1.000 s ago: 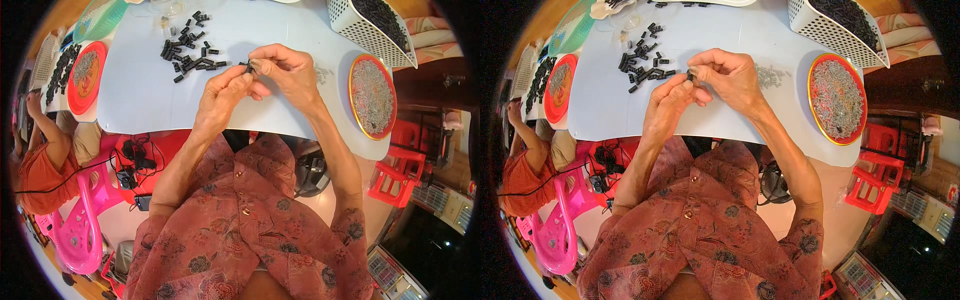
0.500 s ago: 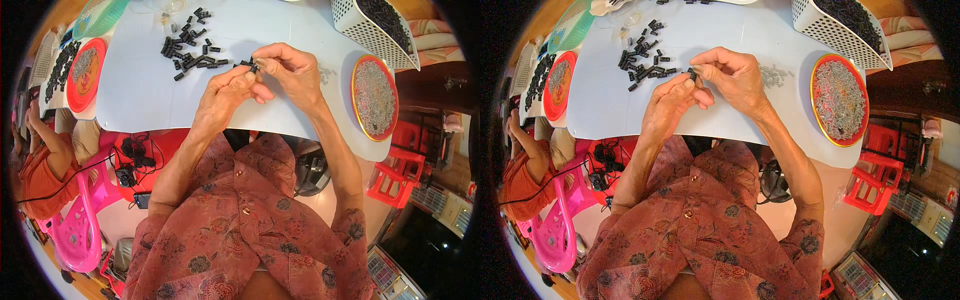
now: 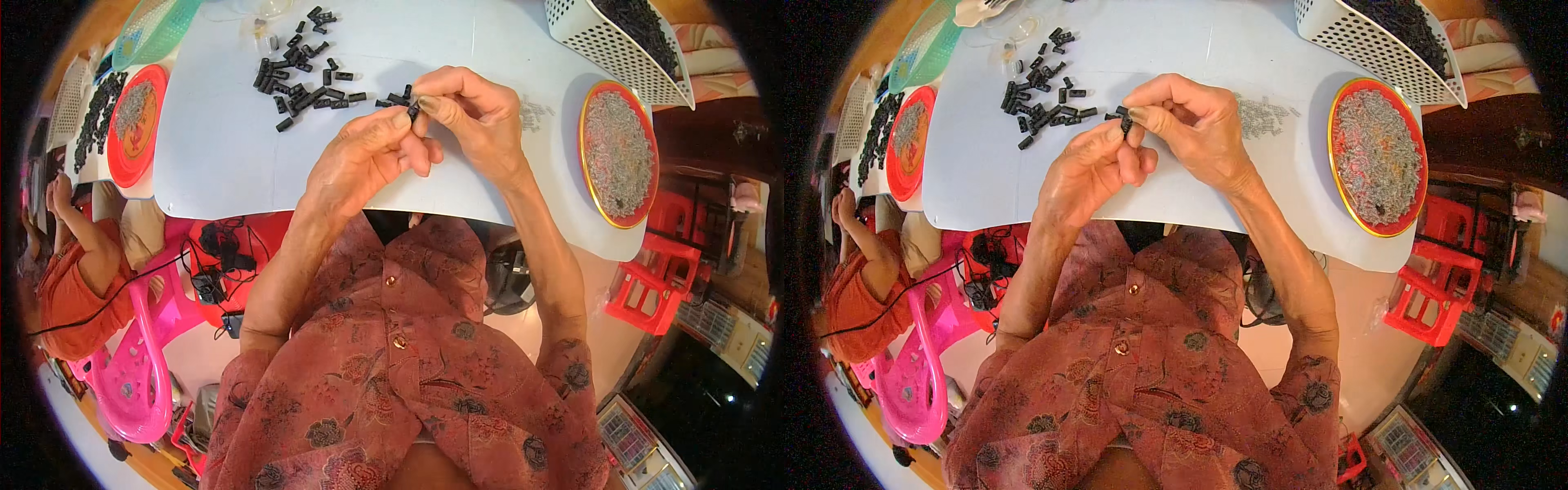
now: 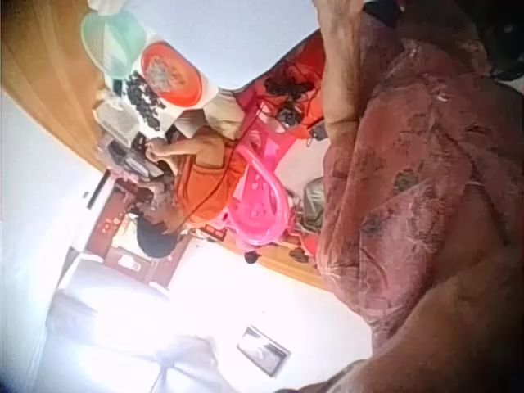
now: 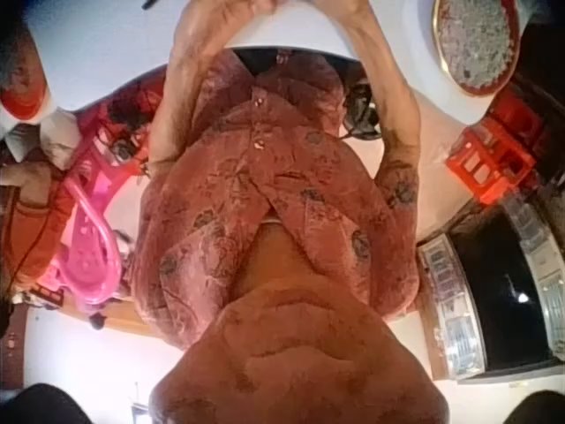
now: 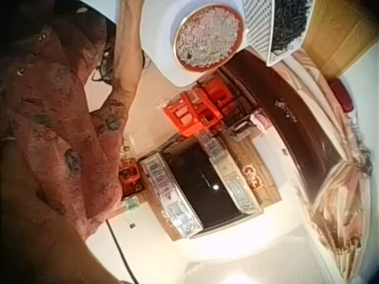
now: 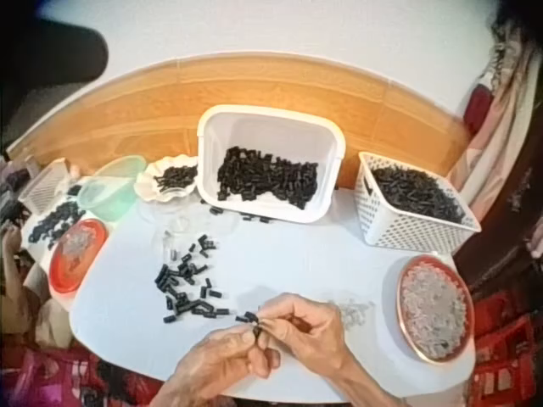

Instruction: The person assembles small black plastic components by hand at a white table.

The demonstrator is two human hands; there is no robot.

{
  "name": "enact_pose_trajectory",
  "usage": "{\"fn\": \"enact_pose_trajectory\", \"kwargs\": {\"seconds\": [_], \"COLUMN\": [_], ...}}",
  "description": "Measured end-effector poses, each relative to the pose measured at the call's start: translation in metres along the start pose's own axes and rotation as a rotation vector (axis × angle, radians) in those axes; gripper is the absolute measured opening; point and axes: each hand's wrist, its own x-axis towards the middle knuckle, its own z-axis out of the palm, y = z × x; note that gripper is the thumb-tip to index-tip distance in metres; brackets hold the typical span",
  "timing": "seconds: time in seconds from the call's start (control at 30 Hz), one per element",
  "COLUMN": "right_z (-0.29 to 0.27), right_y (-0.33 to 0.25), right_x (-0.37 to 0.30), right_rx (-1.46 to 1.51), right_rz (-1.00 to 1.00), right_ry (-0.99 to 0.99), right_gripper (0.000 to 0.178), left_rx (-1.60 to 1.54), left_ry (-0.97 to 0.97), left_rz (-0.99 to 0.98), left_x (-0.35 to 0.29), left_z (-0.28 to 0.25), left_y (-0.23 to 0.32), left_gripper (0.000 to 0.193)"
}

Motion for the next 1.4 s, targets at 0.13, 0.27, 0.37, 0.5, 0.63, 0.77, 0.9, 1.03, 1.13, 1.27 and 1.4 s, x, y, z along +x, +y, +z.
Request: {"fn": "enact_pose_trajectory", "kwargs": {"seconds": [0.13,0.27,0.37,0.5,0.63,0.77,0.9,1.03,1.13,1.27,1.4], "right_z": [-0.003,-0.001,0.0,-0.001,-0.003,-0.003,-0.002,0.001,-0.002,-0.002,-0.003], "right_y": [0.001,0.002,-0.001,-0.009,-0.005,-0.004,-0.003,-0.004,-0.004,-0.005,-0.005], "right_x": [-0.001,-0.002,-0.003,-0.004,-0.005,-0.006,-0.007,-0.006,-0.005,-0.006,-0.003], "right_rx": [-0.021,-0.002,-0.128,-0.33,-0.269,-0.054,-0.073,-0.168,-0.273,-0.231,-0.51], "right_rz": [-0.023,-0.067,-0.121,-0.207,-0.141,-0.044,-0.072,-0.157,-0.222,-0.075,-0.282], "right_ry": [-0.027,-0.032,-0.011,-0.021,-0.023,-0.027,-0.019,-0.024,-0.046,-0.055,0.024], "right_gripper": [0.008,0.007,0.005,0.002,0.003,0.006,0.007,0.005,0.005,0.009,0.029], "left_rx": [-0.006,0.01,0.059,0.184,0.168,0.015,-0.047,-0.033,0.019,0.062,0.046], "left_ry": [0.0,-0.01,0.02,0.065,0.065,-0.045,-0.053,-0.018,0.013,0.013,0.072], "left_rz": [-0.038,-0.037,-0.024,0.04,0.011,-0.056,-0.092,-0.085,-0.077,-0.022,0.072], "left_x": [0.0,-0.001,-0.002,-0.003,-0.003,-0.002,-0.001,0.0,0.0,0.001,0.002], "left_z": [0.0,-0.001,0.003,0.007,0.007,0.001,0.0,-0.002,0.002,0.003,0.007], "left_y": [0.001,0.001,0.001,-0.005,-0.003,0.002,0.002,-0.001,-0.001,-0.004,-0.005], "left_gripper": [0.031,0.032,0.032,0.03,0.03,0.03,0.03,0.03,0.029,0.029,0.029]}}
